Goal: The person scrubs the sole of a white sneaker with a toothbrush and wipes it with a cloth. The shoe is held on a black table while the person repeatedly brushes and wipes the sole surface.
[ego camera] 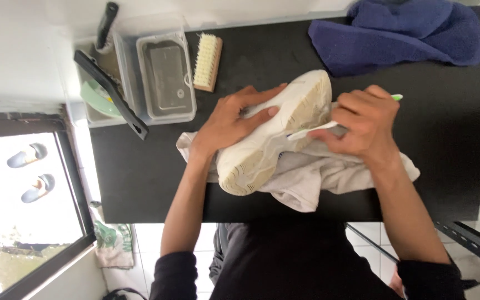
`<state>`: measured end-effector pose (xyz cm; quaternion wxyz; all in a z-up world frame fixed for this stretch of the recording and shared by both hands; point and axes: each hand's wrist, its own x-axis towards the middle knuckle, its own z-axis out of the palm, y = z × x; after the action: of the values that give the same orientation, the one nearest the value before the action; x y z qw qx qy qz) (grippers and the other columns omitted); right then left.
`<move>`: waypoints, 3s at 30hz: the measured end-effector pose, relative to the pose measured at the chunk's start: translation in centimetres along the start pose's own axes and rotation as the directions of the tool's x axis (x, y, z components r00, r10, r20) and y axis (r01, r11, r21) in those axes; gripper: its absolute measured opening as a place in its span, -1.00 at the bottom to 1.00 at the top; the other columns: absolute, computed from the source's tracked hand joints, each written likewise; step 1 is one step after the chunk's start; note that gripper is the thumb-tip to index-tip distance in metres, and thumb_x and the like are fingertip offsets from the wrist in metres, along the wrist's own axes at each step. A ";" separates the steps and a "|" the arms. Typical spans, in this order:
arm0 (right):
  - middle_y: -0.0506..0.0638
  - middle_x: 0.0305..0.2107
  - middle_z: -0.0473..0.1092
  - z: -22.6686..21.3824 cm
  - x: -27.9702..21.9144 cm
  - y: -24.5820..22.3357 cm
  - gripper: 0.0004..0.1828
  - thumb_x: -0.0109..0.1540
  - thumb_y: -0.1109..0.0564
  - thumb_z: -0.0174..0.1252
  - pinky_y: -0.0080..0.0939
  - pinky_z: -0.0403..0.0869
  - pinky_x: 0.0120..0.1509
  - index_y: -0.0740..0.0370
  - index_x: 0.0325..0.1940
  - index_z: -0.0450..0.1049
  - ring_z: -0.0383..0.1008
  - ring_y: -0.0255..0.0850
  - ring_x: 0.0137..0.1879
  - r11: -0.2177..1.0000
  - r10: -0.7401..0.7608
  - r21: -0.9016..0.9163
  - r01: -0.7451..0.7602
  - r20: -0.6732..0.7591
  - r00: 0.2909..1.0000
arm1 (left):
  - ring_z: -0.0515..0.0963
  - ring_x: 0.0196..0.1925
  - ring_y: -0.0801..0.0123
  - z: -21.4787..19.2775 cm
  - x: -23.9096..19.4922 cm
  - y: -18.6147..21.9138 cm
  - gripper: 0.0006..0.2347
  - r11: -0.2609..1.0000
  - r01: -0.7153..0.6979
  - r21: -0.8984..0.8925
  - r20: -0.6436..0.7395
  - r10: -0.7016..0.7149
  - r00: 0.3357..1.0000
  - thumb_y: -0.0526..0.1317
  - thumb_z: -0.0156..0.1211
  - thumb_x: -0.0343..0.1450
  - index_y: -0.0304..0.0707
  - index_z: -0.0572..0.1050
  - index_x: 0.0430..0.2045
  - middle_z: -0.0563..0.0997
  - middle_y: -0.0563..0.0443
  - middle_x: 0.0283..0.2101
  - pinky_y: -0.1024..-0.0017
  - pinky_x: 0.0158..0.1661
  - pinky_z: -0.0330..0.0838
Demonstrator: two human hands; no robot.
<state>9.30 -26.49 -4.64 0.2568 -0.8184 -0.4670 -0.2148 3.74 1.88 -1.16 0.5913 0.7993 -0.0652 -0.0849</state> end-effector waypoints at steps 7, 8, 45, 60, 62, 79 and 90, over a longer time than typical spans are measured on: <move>-0.09 -0.66 0.14 -1.6 -1.7 0.6 -0.33 0.38 -0.33 0.13 -0.19 0.26 -0.39 0.17 -0.62 0.29 0.26 -0.08 -0.57 0.981 0.193 -0.002 -0.195 0.159 0.968 | 0.64 -0.17 0.10 0.0 0.0 0.7 -0.63 0.999 0.038 -0.007 -0.019 -0.038 0.999 0.05 0.28 0.45 0.05 0.57 0.13 0.66 -0.22 -0.22 0.22 -0.17 0.48; -0.09 -0.66 0.14 -1.6 -1.0 -0.3 -0.33 0.38 -0.33 0.13 -0.19 0.26 -0.39 0.17 -0.62 0.29 0.26 -0.08 -0.57 0.981 0.194 -0.002 -0.196 0.159 0.968 | 0.64 -0.17 0.10 -0.1 0.1 0.2 -0.63 0.999 0.039 -0.007 -0.017 -0.039 0.999 0.05 0.28 0.45 0.05 0.57 0.13 0.66 -0.22 -0.22 0.22 -0.17 0.48; -0.11 -0.86 0.02 -1.6 0.2 -4.9 -0.26 0.39 -0.37 0.06 -0.26 0.22 -0.50 0.07 -0.72 0.11 0.15 -0.12 -0.70 0.930 0.340 0.098 -0.354 0.134 0.931 | 0.65 -0.14 0.12 0.2 -0.1 0.7 -0.43 0.995 0.103 0.008 -0.046 -0.103 0.994 0.14 0.58 0.18 0.15 0.59 0.09 0.66 -0.09 -0.21 0.23 -0.13 0.52; -0.11 -0.83 0.00 -0.7 -3.6 -4.5 -0.29 0.42 -0.33 0.17 -0.24 0.25 -0.46 0.05 -0.66 0.15 0.19 -0.06 -0.66 0.903 0.430 -0.010 -0.430 0.038 0.902 | 0.67 -0.13 0.09 0.2 -0.5 0.6 -0.53 0.997 0.067 0.043 -0.066 -0.064 0.996 0.23 0.42 0.29 0.31 0.56 0.09 0.67 -0.05 -0.22 0.23 -0.10 0.53; -0.05 -0.81 0.04 -0.7 -3.3 -4.8 -0.32 0.43 -0.32 0.17 -0.17 0.29 -0.44 0.09 -0.61 0.20 0.29 0.06 -0.61 0.924 0.381 -0.051 -0.378 0.068 0.922 | 0.70 -0.10 -0.01 0.0 -0.5 0.6 -0.59 0.995 0.070 0.075 -0.084 -0.063 0.994 0.23 0.32 0.35 0.37 0.55 0.07 0.67 -0.09 -0.21 0.20 -0.10 0.55; 0.02 -0.25 0.45 2.9 17.1 -8.8 -0.79 0.42 0.19 0.23 -0.18 0.23 -0.48 0.12 0.12 0.66 0.36 -0.14 -0.45 0.999 -0.027 -0.016 0.032 0.247 0.969 | 0.61 -0.12 -0.36 0.3 0.4 -2.8 -0.50 0.939 0.091 0.333 -0.021 -0.089 0.996 0.23 0.00 0.29 -0.28 0.55 -0.33 0.71 -0.30 -0.15 -0.13 -0.21 0.38; -0.10 -0.54 0.27 13.0 22.7 -12.8 -0.70 0.28 0.21 0.12 -0.28 0.25 -0.57 0.11 -0.57 0.41 0.30 -0.28 -0.60 0.919 -0.198 -0.192 0.345 0.532 0.823 | 0.65 -0.09 -0.18 0.4 1.2 -6.5 -0.52 0.944 0.119 0.307 -0.110 -0.089 0.990 0.28 0.08 0.26 -0.05 0.57 -0.22 0.72 -0.11 -0.14 -0.04 -0.14 0.46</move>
<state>10.27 1.97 1.53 -0.0254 -0.7978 -0.5952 -0.0928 4.87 3.14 -7.55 0.4545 0.8882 -0.0077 -0.0666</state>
